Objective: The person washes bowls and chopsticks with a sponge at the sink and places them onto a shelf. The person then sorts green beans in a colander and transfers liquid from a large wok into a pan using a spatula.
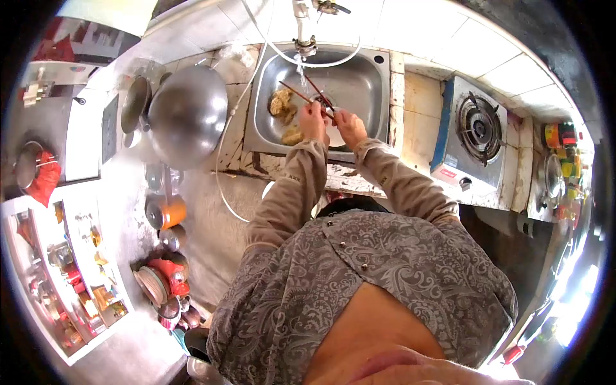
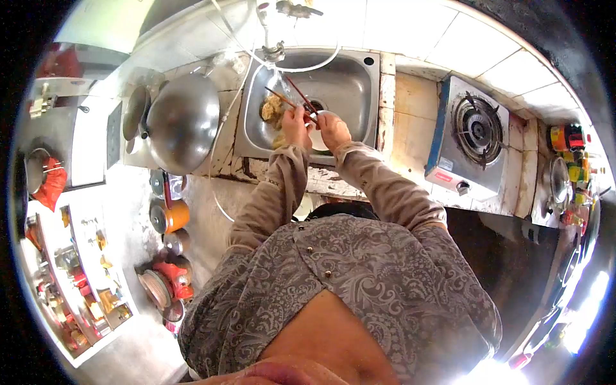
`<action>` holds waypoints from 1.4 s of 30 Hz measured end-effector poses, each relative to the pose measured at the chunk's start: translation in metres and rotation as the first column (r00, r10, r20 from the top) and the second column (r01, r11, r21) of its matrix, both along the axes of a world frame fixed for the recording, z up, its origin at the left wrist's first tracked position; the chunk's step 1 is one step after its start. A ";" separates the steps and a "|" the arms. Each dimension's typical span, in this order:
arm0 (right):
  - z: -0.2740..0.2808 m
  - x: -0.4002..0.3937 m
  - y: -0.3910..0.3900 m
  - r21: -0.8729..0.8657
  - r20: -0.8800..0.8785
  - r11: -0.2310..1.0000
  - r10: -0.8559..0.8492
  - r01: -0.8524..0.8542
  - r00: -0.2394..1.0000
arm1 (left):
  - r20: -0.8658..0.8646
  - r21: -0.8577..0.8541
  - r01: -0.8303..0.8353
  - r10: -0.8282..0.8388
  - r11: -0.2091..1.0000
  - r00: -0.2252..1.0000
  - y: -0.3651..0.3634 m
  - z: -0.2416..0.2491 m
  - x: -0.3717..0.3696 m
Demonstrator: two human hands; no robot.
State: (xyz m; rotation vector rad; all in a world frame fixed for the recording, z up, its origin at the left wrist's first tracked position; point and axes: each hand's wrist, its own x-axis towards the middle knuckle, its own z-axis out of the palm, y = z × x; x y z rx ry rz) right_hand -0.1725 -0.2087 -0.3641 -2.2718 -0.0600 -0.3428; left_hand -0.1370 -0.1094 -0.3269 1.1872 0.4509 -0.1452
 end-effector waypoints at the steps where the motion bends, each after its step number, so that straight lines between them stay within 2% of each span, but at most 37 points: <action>1: -0.006 0.000 -0.003 -0.097 0.052 0.995 0.020 -0.015 0.998 | -0.019 0.037 -0.014 0.015 0.999 1.000 -0.001 0.002 0.004; 2: 0.008 -0.002 -0.002 0.263 -0.128 0.964 0.013 0.021 0.992 | -0.011 0.020 -0.009 0.009 1.000 1.000 -0.005 0.009 0.005; 3: 0.025 -0.003 -0.006 0.404 -0.305 0.910 0.042 0.090 0.951 | -0.001 -0.155 -0.008 0.008 0.988 1.000 -0.005 0.006 0.016; 5: 0.048 -0.012 -0.008 0.605 -0.606 0.740 0.189 0.294 0.773 | 0.000 -0.484 -0.012 0.014 0.875 1.000 0.004 -0.001 0.042; 6: 0.049 -0.016 -0.015 0.652 -0.648 0.686 0.285 0.322 0.707 | 0.009 -0.545 0.006 -0.001 0.839 1.000 0.012 0.011 0.051; 7: 0.052 -0.020 -0.018 0.702 -0.644 0.621 0.343 0.349 0.684 | 0.002 -0.444 -0.063 0.071 0.894 0.997 0.014 0.023 0.059; 9: 0.071 -0.027 -0.024 0.778 -0.616 0.482 0.460 0.403 0.640 | 0.032 -0.583 -0.001 0.025 0.812 0.999 0.024 0.019 0.076; 10: 0.081 -0.030 -0.026 0.774 -0.627 0.472 0.485 0.422 0.609 | 0.066 -0.657 -0.002 0.060 0.754 0.996 0.033 0.016 0.084; 11: 0.090 -0.033 -0.028 0.772 -0.635 0.457 0.510 0.442 0.580 | 0.096 -0.723 0.004 0.094 0.691 0.991 0.044 0.014 0.092; 12: 0.095 -0.035 -0.030 0.768 -0.640 0.442 0.533 0.463 0.553 | 0.015 -0.857 -0.067 0.156 0.510 0.988 0.056 0.015 0.100; 13: 0.091 -0.038 -0.033 0.799 -0.597 0.376 0.597 0.470 0.537 | 0.060 -0.926 -0.001 0.148 0.378 0.987 0.074 -0.025 0.118; 15: 0.087 -0.040 -0.037 0.842 -0.491 0.242 0.713 0.482 0.500 | -0.029 -0.770 -0.157 0.211 0.619 0.977 0.068 -0.020 0.107; 17: 0.089 -0.035 -0.033 0.819 -0.489 0.197 0.730 0.539 0.476 | -0.043 -0.655 -0.011 -0.023 0.756 0.999 0.049 -0.026 0.079; 19: 0.087 -0.031 -0.029 0.812 -0.432 0.107 0.772 0.574 0.467 | -0.181 -0.583 0.029 -0.165 0.812 0.970 0.006 0.051 0.028; 21: 0.083 -0.027 -0.028 0.787 -0.417 0.093 0.809 0.610 0.415 | 0.064 -0.831 0.221 -0.307 0.510 0.950 0.005 0.014 0.018; 22: 0.080 -0.027 -0.030 0.788 -0.402 0.087 0.822 0.610 0.403 | 0.003 -0.881 0.146 -0.302 0.451 0.953 0.010 -0.012 0.029; 25: 0.081 -0.029 -0.037 0.789 -0.359 0.064 0.856 0.611 0.373 | 0.199 -0.756 0.326 -0.275 0.567 0.941 0.017 -0.012 0.048; 26: 0.083 -0.030 -0.039 0.789 -0.340 0.049 0.864 0.613 0.370 | 0.154 -0.813 0.272 -0.260 0.515 0.953 0.021 -0.007 0.061; 27: 0.085 -0.033 -0.042 0.808 -0.343 0.070 0.863 0.585 0.371 | 0.154 -0.827 0.230 -0.187 0.513 0.970 0.025 0.002 0.069; 29: 0.089 -0.044 -0.046 0.844 -0.346 0.110 0.859 0.525 0.377 | 0.165 -0.840 0.221 -0.155 0.495 0.974 0.046 -0.013 0.096; 30: 0.093 -0.047 -0.050 0.823 -0.347 0.116 0.877 0.557 0.331 | 0.192 -0.767 0.250 -0.160 0.591 0.968 0.051 -0.001 0.098; 31: 0.095 -0.047 -0.053 0.837 -0.377 0.155 0.859 0.525 0.346 | 0.219 -0.683 0.274 -0.169 0.677 0.961 0.053 0.012 0.098; 32: 0.096 -0.048 -0.054 0.847 -0.403 0.193 0.840 0.495 0.363 | 0.350 -0.699 0.444 -0.273 0.561 0.896 0.059 0.008 0.102; 35: 0.092 -0.045 -0.056 0.870 -0.457 0.284 0.771 0.403 0.443 | 0.342 -0.662 0.350 -0.148 0.663 0.928 0.040 0.050 0.074; 36: 0.089 -0.043 -0.056 0.877 -0.461 0.307 0.757 0.371 0.463 | 0.452 -0.699 0.434 -0.120 0.569 0.884 0.043 0.038 0.073; 37: 0.087 -0.042 -0.056 0.882 -0.463 0.329 0.743 0.338 0.483 | 0.406 -0.776 0.336 0.016 0.534 0.914 0.045 0.032 0.067; 38: 0.086 -0.042 -0.054 0.877 -0.470 0.330 0.738 0.349 0.484 | 0.240 -0.789 0.095 0.163 0.606 0.957 0.040 0.043 0.056; 39: 0.084 -0.043 -0.051 0.871 -0.480 0.333 0.732 0.360 0.484 | 0.076 -0.757 -0.155 0.321 0.635 0.944 0.033 0.053 0.045; 42: 0.079 -0.040 -0.046 0.861 -0.485 0.312 0.739 0.402 0.467 | 0.238 -0.735 0.219 -0.058 0.642 0.970 0.030 0.033 0.029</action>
